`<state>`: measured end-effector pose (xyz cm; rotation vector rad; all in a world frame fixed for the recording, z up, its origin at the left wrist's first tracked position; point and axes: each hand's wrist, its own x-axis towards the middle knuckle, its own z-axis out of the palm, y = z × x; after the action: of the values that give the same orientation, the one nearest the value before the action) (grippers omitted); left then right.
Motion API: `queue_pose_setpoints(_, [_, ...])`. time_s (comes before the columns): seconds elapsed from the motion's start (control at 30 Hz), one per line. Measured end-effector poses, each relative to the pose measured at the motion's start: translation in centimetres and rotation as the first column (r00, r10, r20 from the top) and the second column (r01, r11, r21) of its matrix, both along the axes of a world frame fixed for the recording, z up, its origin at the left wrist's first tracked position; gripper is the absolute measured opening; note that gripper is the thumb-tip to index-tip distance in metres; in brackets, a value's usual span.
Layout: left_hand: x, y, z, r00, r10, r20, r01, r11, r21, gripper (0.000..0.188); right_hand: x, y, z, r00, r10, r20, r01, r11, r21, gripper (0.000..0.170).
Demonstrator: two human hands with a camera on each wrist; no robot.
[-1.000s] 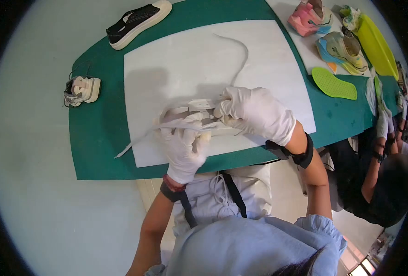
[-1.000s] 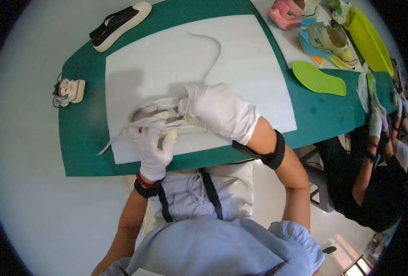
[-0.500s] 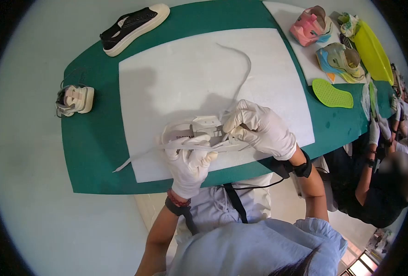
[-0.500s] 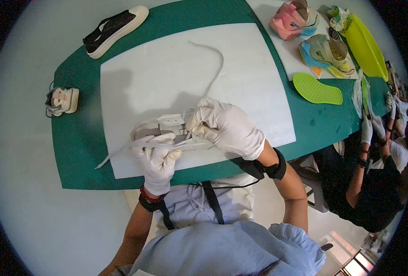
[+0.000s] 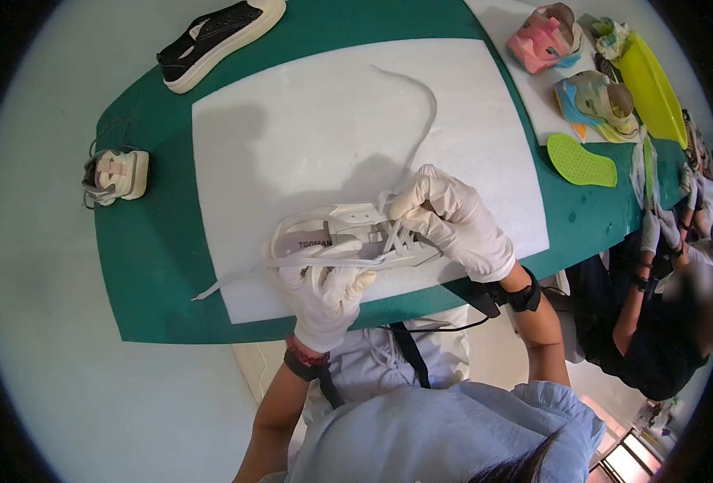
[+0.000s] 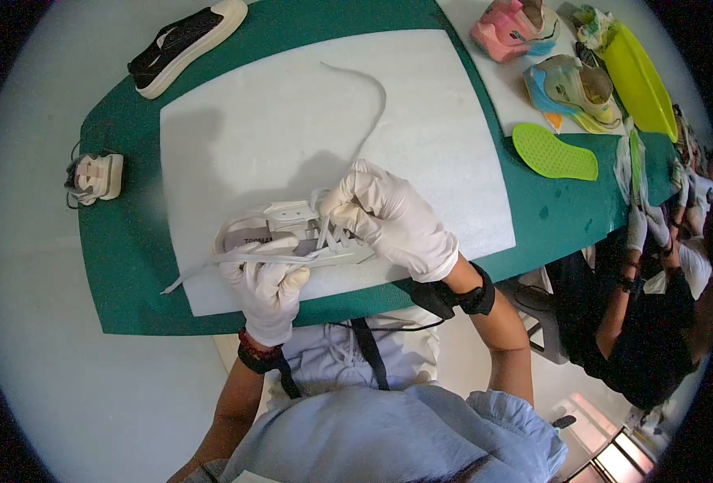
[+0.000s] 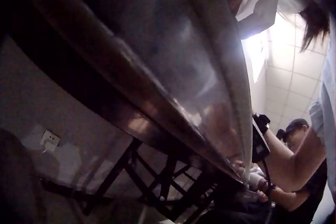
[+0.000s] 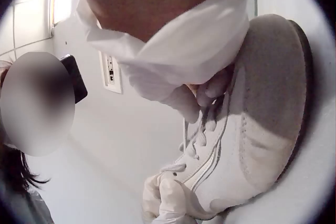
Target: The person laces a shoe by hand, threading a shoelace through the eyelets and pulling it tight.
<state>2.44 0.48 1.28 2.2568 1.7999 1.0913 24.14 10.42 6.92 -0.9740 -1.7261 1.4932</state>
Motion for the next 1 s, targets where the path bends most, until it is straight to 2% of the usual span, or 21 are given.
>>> queue_pose_setpoints(0.03, [0.0,0.0,0.0,1.000,0.011,-0.029,-0.011,1.000,0.006,0.021,0.0,0.0,0.1,1.000,-0.003,-0.025,0.002,1.000,-0.030,0.005])
queue_pose_setpoints(0.17, [-0.3,-0.4,0.3,0.998,-0.061,0.009,0.061,0.998,-0.002,0.021,-0.6,-0.2,0.2,0.965,-0.233,-0.118,0.187,0.932,-0.309,0.007])
queue_pose_setpoints(0.23, [0.0,-0.2,0.4,0.998,-0.061,0.006,0.061,0.998,0.010,0.023,-1.3,0.0,-0.9,0.942,-0.313,-0.119,0.255,0.901,-0.350,0.007])
queue_pose_setpoints(0.33, [0.0,-0.2,-0.1,0.993,-0.092,0.072,0.090,0.995,0.032,0.022,-1.5,-0.1,-1.1,0.956,-0.291,-0.048,0.277,0.942,-0.189,0.007])
queue_pose_setpoints(0.43, [-0.1,-0.1,0.2,0.996,-0.084,0.026,0.082,0.996,0.046,0.021,-0.8,0.0,-1.0,0.970,-0.228,-0.081,0.203,0.950,-0.236,0.009])
queue_pose_setpoints(0.53, [-0.2,0.0,-0.3,0.995,-0.091,0.047,0.087,0.993,0.080,0.020,-0.2,-0.4,-0.1,0.967,-0.255,-0.022,0.245,0.946,-0.211,0.014])
queue_pose_setpoints(0.63, [-0.1,0.1,0.0,0.993,-0.095,0.066,0.091,0.994,0.065,0.018,0.3,-1.1,2.0,0.947,-0.292,0.131,0.290,0.956,0.032,0.017])
queue_pose_setpoints(0.67, [-0.1,0.1,0.1,0.994,-0.093,0.056,0.090,0.994,0.056,0.018,0.5,-1.2,2.6,0.932,-0.285,0.223,0.229,0.942,0.246,0.019])
queue_pose_setpoints(0.73, [-0.2,0.1,0.2,0.995,-0.089,0.040,0.087,0.995,0.039,0.017,0.9,-1.3,3.9,0.863,-0.320,0.391,0.019,0.794,0.607,0.023])
queue_pose_setpoints(0.83, [-0.3,0.0,-0.2,0.996,-0.087,0.036,0.084,0.995,0.056,0.015,-1.2,-1.9,6.2,0.812,-0.176,0.557,0.058,0.973,0.223,0.033])
queue_pose_setpoints(1.0, [-0.2,0.2,0.2,0.995,-0.087,0.045,0.084,0.995,0.062,0.021,-1.7,-1.0,3.8,0.838,-0.122,0.532,-0.059,0.949,0.309,0.019])
